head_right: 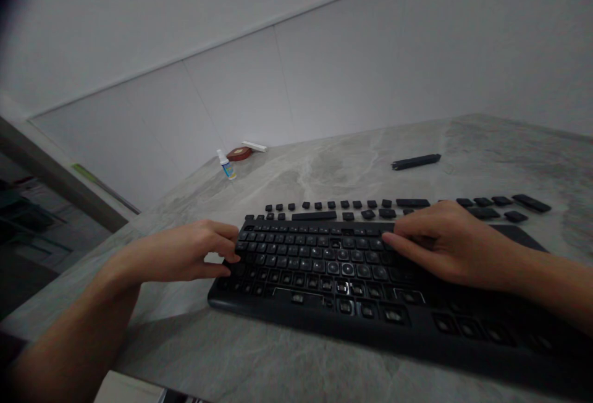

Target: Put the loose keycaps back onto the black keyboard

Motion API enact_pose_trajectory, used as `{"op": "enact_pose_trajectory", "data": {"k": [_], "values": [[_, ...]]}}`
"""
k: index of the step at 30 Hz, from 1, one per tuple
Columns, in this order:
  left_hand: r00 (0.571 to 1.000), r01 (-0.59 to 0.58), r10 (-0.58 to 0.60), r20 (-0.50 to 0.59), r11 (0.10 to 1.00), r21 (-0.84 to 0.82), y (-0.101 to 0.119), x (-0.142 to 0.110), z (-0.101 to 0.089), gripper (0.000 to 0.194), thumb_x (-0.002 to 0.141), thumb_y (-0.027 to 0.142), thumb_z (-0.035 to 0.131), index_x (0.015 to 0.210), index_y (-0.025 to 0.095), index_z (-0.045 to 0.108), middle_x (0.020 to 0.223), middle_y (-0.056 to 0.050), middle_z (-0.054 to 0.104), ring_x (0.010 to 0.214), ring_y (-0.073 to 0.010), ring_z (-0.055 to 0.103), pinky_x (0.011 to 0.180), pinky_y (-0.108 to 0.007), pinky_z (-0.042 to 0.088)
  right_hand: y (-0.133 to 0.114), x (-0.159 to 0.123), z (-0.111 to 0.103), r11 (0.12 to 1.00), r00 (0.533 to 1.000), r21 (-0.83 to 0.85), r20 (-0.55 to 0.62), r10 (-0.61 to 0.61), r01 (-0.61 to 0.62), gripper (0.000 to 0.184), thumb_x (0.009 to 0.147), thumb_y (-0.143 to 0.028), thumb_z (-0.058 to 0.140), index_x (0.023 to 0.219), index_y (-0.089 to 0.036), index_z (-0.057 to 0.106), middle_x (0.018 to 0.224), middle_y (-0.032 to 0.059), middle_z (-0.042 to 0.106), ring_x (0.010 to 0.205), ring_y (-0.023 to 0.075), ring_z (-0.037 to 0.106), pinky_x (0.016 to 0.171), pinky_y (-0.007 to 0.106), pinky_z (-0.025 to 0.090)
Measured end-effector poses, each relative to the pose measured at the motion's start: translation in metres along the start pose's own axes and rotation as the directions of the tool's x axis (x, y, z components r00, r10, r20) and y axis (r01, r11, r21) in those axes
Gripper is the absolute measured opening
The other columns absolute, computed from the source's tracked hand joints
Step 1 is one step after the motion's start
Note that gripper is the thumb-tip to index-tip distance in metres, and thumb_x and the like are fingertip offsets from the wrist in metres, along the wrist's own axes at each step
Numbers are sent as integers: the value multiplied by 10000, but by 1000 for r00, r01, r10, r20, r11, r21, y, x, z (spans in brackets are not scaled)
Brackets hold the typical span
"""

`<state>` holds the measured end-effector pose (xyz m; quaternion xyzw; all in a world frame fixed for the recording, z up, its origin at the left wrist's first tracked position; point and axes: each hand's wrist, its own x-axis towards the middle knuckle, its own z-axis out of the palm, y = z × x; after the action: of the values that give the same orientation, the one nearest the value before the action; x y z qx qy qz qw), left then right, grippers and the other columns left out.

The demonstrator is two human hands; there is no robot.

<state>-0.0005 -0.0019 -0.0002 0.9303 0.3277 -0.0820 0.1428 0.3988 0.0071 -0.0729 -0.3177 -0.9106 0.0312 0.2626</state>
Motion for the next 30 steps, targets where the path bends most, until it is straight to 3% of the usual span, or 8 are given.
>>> {"op": "enact_pose_trajectory", "data": {"k": [10, 18, 26, 30], "values": [[1000, 23, -24, -7, 1000, -14, -1, -1, -2, 84, 828, 92, 656, 797, 166, 679, 816, -3, 657, 730, -135, 612, 689, -235, 480, 1, 1, 0, 1000, 1000, 9, 5, -15, 15, 435, 988, -307, 467, 565, -211, 437, 446, -31, 441, 363, 95, 414, 414, 252, 304], [999, 37, -39, -2, 962, -272, -12, -9, -14, 64, 847, 201, 660, 901, 171, 678, 783, 12, 660, 682, -113, 595, 636, -206, 483, 1, 0, 0, 1000, 1000, -10, -8, -4, 4, 447, 989, -327, 476, 557, -210, 451, 440, -30, 440, 356, 99, 428, 415, 260, 303], [998, 62, -65, -10, 982, -181, -14, -5, -8, 49, 812, 170, 669, 861, 163, 676, 753, 22, 655, 664, -107, 586, 627, -207, 453, 1, -1, 0, 996, 996, 33, 41, 79, -81, 464, 984, -410, 452, 562, -218, 482, 458, -12, 460, 384, 125, 449, 445, 288, 319], [998, 61, -61, 5, 992, -107, -11, -2, -4, 88, 785, 113, 690, 856, 158, 665, 775, 25, 632, 688, -113, 576, 645, -216, 448, 1, -1, -1, 1000, 999, 16, 20, 27, -27, 429, 990, -347, 457, 585, -214, 512, 462, -19, 475, 379, 115, 456, 440, 275, 324]]}}
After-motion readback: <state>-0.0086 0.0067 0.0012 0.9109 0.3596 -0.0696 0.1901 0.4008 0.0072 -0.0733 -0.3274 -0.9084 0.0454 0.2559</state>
